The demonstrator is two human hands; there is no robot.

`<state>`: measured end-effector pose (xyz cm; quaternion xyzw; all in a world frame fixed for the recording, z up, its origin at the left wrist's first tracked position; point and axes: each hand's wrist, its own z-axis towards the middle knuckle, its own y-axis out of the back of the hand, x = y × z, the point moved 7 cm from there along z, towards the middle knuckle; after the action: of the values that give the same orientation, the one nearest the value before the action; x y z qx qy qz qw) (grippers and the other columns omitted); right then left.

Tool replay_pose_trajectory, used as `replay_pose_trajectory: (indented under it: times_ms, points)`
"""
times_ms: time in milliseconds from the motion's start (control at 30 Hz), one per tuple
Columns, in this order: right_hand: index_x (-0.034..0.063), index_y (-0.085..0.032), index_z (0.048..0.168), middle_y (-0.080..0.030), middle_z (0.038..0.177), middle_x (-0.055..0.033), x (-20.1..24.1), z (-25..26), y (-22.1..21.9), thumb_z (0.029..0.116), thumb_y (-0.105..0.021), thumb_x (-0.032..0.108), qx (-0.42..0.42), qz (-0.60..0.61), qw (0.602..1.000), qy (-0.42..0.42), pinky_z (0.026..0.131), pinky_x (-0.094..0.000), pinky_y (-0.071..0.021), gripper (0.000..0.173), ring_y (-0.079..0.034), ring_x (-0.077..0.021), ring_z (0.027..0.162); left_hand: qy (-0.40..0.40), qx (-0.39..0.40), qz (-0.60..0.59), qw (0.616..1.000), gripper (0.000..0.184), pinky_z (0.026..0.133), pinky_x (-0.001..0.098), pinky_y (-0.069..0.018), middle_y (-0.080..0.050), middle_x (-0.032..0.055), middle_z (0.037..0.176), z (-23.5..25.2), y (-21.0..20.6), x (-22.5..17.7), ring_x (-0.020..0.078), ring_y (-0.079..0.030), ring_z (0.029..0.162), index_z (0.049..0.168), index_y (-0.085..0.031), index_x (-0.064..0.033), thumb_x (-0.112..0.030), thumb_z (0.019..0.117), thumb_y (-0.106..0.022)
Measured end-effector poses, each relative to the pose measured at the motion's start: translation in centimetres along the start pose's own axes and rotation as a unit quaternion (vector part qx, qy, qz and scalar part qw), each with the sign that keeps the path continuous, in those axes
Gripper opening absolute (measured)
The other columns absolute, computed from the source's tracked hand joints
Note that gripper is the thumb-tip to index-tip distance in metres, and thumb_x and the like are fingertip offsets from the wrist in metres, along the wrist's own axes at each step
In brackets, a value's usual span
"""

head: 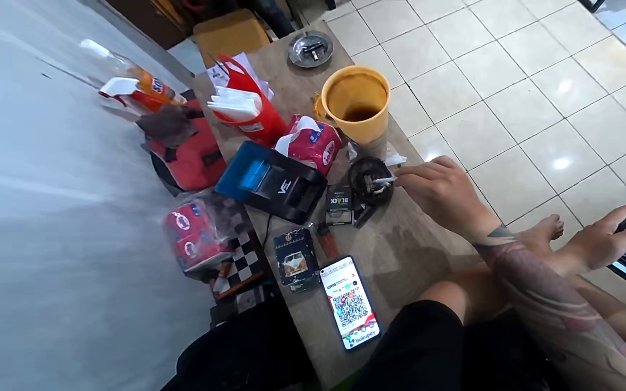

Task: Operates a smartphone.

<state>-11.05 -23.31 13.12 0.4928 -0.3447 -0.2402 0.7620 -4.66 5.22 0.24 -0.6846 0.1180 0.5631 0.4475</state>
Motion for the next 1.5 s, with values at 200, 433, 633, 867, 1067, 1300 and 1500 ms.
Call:
replay_pose_trajectory:
  times_ms: [200,433,633,867,1067,1300,1500]
  points:
    - [0.0123,-0.075,0.117,-0.073,0.124,-0.0001,-1.1,0.2,-1.1,0.1022,-0.058,0.007,0.074,-0.009,0.997,-0.030,0.103,-0.0414,-0.0487,0.023,-0.070,-0.0201,0.110,0.034,-0.002,0.014,0.999,0.051,0.113,0.0463,-0.0390,-0.049,0.0227,0.149,-2.0,-0.1,-4.2,0.0289,-0.052,0.133,0.157,-0.034,-0.0040,-0.012,0.1084,-0.044]
    - [0.0116,-0.072,0.106,-0.076,0.105,-0.0041,-3.6,-0.6,-4.4,0.0974,-0.061,0.007,-0.048,-0.028,0.998,0.018,0.092,-0.0448,-0.0533,0.015,-0.071,-0.0211,0.089,0.005,-0.044,0.062,0.997,0.047,0.109,0.0476,-0.0407,-0.056,0.0212,0.141,-1.3,0.0,-4.4,0.0286,-0.054,0.128,0.151,-0.047,-0.0057,-0.009,0.1038,-0.045]
    - [0.0191,-0.073,0.107,-0.074,0.094,-0.0008,-3.7,-2.0,-3.2,0.0947,-0.068,0.011,-0.020,-0.047,0.999,-0.016,0.094,-0.0424,-0.0520,0.015,-0.069,-0.0180,0.085,-0.019,0.001,0.061,0.998,0.056,0.112,0.0510,-0.0413,-0.045,0.0076,0.156,-0.4,0.4,-0.2,0.0246,-0.046,0.140,0.158,-0.037,-0.0218,-0.035,0.1041,-0.042]
    - [0.0213,-0.077,0.119,-0.075,0.114,-0.0016,-6.9,-11.5,6.3,0.0977,-0.062,0.008,-0.192,0.080,0.977,-0.037,0.099,-0.0403,-0.0515,0.030,-0.069,-0.0149,0.105,-0.043,0.010,-0.010,0.999,0.060,0.105,0.0484,-0.0506,-0.046,0.0141,0.153,1.5,0.7,2.0,0.0265,-0.054,0.133,0.161,-0.025,-0.0144,-0.031,0.1054,-0.039]
    - [0.0052,-0.078,0.113,-0.074,0.108,-0.0074,-13.8,-23.8,15.7,0.0939,-0.070,0.003,-0.339,0.095,0.926,-0.136,0.089,-0.0311,-0.0573,0.021,-0.068,-0.0147,0.101,0.057,-0.057,-0.020,0.997,0.038,0.091,0.0380,-0.0525,-0.060,0.0003,0.127,-0.5,1.2,2.7,0.0128,-0.060,0.109,0.144,-0.047,-0.0215,-0.024,0.1060,-0.045]
    - [0.0026,-0.070,0.125,-0.074,0.117,-0.0073,-22.6,-35.4,18.9,0.0995,-0.069,0.018,-0.422,0.046,0.871,-0.250,0.099,-0.0397,-0.0562,0.029,-0.068,-0.0185,0.111,-0.011,0.026,0.015,0.999,0.057,0.096,0.0502,-0.0544,-0.055,0.0104,0.145,0.1,-0.1,2.4,0.0278,-0.061,0.121,0.161,-0.029,-0.0310,-0.041,0.1050,-0.039]
    - [0.0163,-0.046,0.155,-0.059,0.145,-0.0023,-23.6,-40.5,13.6,0.0993,-0.066,0.021,-0.403,0.171,0.813,-0.383,0.085,-0.0341,-0.0559,0.059,-0.063,-0.0153,0.112,0.016,0.057,0.027,0.998,0.059,0.098,0.0552,-0.0528,-0.052,0.0132,0.148,-0.2,-0.6,2.6,0.0321,-0.060,0.124,0.161,-0.027,-0.0332,-0.046,0.1043,-0.038]
